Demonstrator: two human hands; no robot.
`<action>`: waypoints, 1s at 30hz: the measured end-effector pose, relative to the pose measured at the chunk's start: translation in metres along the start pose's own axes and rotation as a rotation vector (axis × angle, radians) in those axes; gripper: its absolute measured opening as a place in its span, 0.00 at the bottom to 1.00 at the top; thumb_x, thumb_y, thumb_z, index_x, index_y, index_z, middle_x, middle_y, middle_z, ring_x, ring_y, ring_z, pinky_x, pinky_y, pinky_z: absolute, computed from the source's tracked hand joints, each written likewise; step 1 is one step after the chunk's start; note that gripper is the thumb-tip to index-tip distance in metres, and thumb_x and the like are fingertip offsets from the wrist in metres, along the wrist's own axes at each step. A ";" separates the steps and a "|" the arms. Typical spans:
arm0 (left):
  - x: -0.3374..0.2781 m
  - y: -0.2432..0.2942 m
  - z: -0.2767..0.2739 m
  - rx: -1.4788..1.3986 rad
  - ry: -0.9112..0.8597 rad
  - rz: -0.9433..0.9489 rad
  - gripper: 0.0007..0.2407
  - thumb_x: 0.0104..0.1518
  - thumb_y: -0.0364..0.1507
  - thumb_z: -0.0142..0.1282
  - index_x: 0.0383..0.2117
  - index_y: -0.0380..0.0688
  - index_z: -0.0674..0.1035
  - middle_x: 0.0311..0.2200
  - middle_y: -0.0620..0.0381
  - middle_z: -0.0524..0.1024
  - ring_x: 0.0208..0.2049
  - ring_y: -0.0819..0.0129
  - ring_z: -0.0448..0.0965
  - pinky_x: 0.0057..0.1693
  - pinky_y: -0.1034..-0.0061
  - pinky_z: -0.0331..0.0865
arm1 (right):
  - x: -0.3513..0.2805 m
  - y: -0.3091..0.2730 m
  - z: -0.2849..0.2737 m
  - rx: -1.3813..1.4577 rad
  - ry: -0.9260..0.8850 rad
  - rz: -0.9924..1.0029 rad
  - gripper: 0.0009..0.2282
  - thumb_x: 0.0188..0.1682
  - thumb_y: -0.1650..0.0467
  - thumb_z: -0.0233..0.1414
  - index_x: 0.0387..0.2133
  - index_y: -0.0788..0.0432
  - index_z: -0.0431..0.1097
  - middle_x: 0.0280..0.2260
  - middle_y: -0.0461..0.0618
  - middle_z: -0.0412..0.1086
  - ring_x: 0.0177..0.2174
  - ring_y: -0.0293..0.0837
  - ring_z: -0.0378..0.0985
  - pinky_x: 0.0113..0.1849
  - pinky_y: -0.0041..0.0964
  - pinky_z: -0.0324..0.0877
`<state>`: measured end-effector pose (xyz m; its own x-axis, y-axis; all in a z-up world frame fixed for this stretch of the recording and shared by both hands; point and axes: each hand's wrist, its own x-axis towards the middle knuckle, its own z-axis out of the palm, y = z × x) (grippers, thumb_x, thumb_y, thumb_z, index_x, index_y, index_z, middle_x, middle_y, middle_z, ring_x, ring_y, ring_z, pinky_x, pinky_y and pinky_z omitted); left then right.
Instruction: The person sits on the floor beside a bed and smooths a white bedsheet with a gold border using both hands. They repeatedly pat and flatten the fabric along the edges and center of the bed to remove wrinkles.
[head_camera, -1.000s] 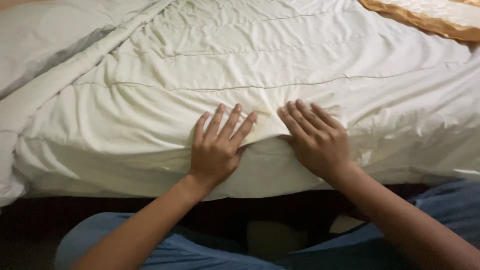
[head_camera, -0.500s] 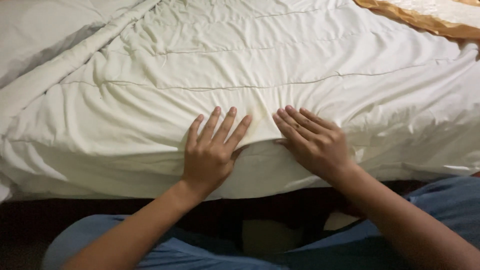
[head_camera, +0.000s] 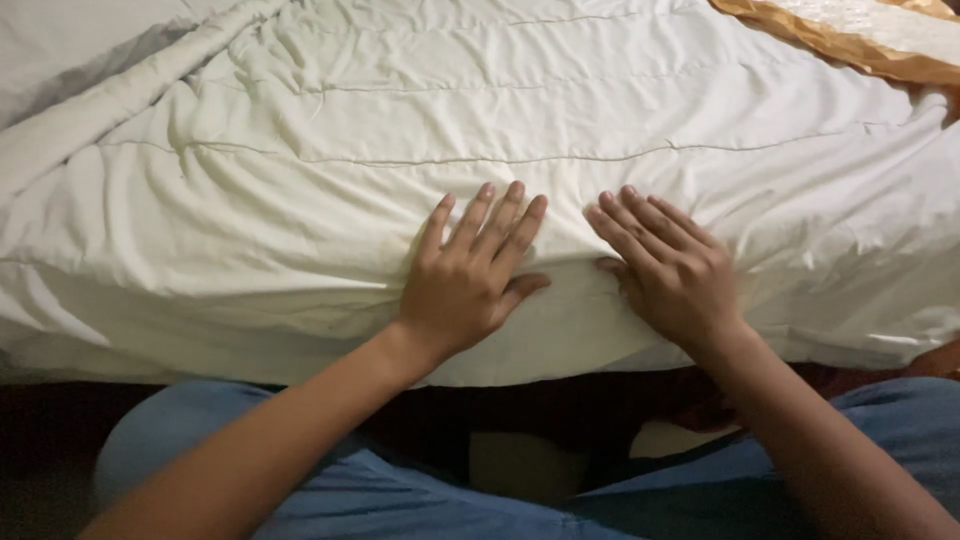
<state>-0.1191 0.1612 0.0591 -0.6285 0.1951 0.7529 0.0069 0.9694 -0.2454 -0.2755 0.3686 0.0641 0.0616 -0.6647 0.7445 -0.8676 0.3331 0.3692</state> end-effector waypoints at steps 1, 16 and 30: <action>0.004 0.001 0.002 0.002 0.011 0.004 0.27 0.64 0.46 0.52 0.66 0.47 0.69 0.65 0.48 0.69 0.65 0.50 0.70 0.67 0.49 0.59 | -0.003 0.000 0.003 0.037 0.023 0.026 0.19 0.52 0.67 0.58 0.58 0.54 0.72 0.56 0.48 0.74 0.59 0.47 0.74 0.60 0.43 0.68; 0.002 0.008 0.003 0.014 0.010 0.083 0.31 0.61 0.50 0.56 0.69 0.55 0.66 0.67 0.48 0.65 0.65 0.50 0.68 0.63 0.47 0.61 | -0.019 0.037 -0.006 0.152 -0.002 -0.126 0.24 0.51 0.56 0.54 0.56 0.58 0.71 0.54 0.53 0.74 0.54 0.49 0.78 0.57 0.45 0.71; 0.007 0.008 0.018 0.107 0.013 0.125 0.38 0.57 0.61 0.53 0.72 0.60 0.61 0.69 0.46 0.61 0.66 0.40 0.64 0.65 0.44 0.61 | -0.058 0.052 0.005 -0.011 0.159 0.086 0.21 0.65 0.60 0.40 0.57 0.60 0.73 0.55 0.54 0.76 0.56 0.51 0.79 0.59 0.48 0.72</action>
<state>-0.1372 0.1677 0.0512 -0.6178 0.3162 0.7199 0.0018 0.9161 -0.4008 -0.3260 0.4210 0.0376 0.0650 -0.5198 0.8518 -0.8674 0.3926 0.3057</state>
